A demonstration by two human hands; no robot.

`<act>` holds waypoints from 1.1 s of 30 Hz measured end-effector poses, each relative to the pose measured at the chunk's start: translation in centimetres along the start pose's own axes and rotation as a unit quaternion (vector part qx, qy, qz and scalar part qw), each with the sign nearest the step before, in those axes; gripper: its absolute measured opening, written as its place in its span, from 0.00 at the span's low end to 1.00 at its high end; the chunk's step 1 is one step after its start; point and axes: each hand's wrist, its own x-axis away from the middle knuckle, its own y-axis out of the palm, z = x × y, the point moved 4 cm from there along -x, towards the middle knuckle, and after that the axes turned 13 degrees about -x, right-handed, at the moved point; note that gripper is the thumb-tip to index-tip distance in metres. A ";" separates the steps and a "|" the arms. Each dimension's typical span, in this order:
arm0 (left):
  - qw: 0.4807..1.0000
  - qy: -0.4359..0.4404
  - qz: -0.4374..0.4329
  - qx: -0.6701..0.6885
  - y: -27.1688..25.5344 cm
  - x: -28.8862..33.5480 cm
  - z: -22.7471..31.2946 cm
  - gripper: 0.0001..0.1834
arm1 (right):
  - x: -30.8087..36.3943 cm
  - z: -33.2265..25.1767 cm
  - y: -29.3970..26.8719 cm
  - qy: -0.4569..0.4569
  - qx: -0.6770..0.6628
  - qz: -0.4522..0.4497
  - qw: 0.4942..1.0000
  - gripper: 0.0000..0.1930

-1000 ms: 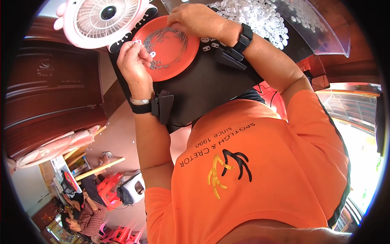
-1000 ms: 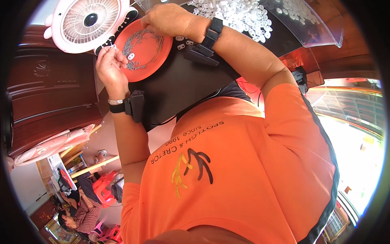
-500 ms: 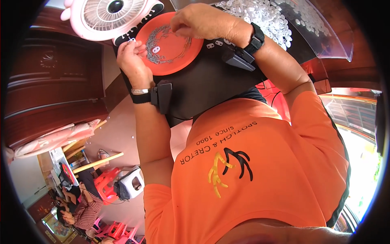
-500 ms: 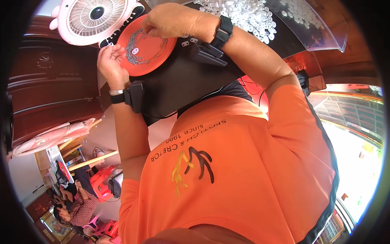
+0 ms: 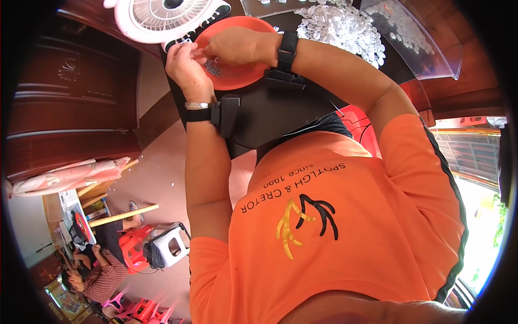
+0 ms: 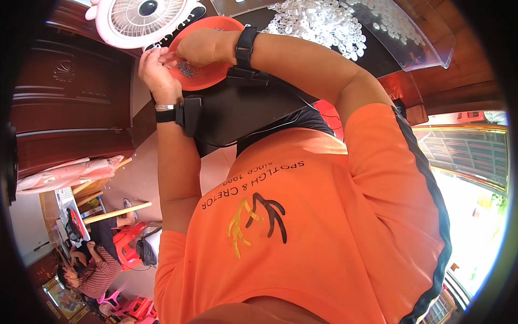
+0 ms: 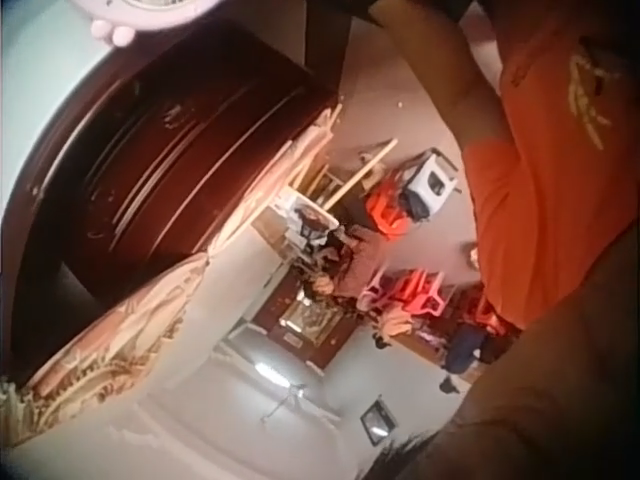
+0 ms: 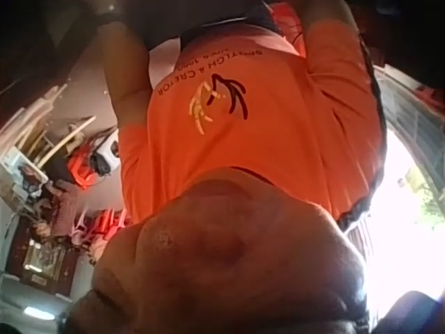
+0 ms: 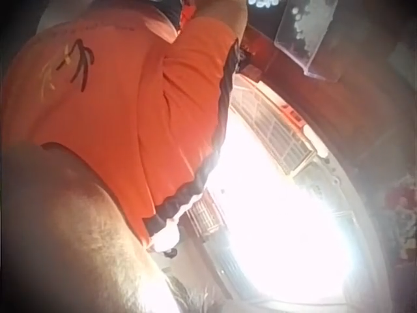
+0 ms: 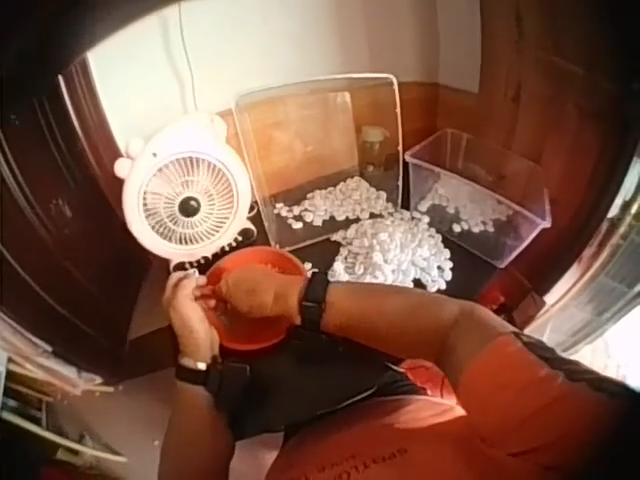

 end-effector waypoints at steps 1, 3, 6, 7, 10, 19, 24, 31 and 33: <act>1.000 0.002 0.001 -0.002 -0.1 0.0 0.1 0.05 | -0.2 0.0 0.1 0.012 0.008 -0.007 1.000 0.12; 1.000 0.004 0.002 -0.001 0.0 0.1 0.1 0.05 | 0.2 -0.4 -0.5 0.008 0.001 -0.009 1.000 0.12; 1.000 0.012 -0.003 -0.006 0.3 0.3 0.5 0.05 | 1.4 0.9 -1.3 -0.012 -0.088 0.051 0.995 0.12; 1.000 0.008 -0.013 0.001 0.4 0.5 0.5 0.05 | 1.9 1.6 -1.9 -0.029 -0.169 0.110 0.979 0.13; 1.000 -0.001 -0.026 0.011 0.4 1.0 0.7 0.05 | 3.4 2.8 -3.2 0.001 -0.345 0.137 0.929 0.13; 0.988 -0.026 -0.154 -0.007 1.9 2.7 0.4 0.06 | 5.7 4.6 -3.0 0.066 -0.661 0.171 0.728 0.09; 0.977 -0.010 -0.213 -0.010 3.1 3.8 1.4 0.07 | 5.5 4.5 -2.5 0.021 -0.666 0.213 0.714 0.08; 0.973 -0.018 -0.226 0.050 2.8 3.4 0.8 0.08 | 5.9 3.9 -2.8 -0.003 -0.641 0.195 0.742 0.05; 0.970 -0.018 -0.238 0.042 2.9 3.3 0.7 0.08 | 6.1 3.9 -2.8 0.012 -0.640 0.174 0.748 0.06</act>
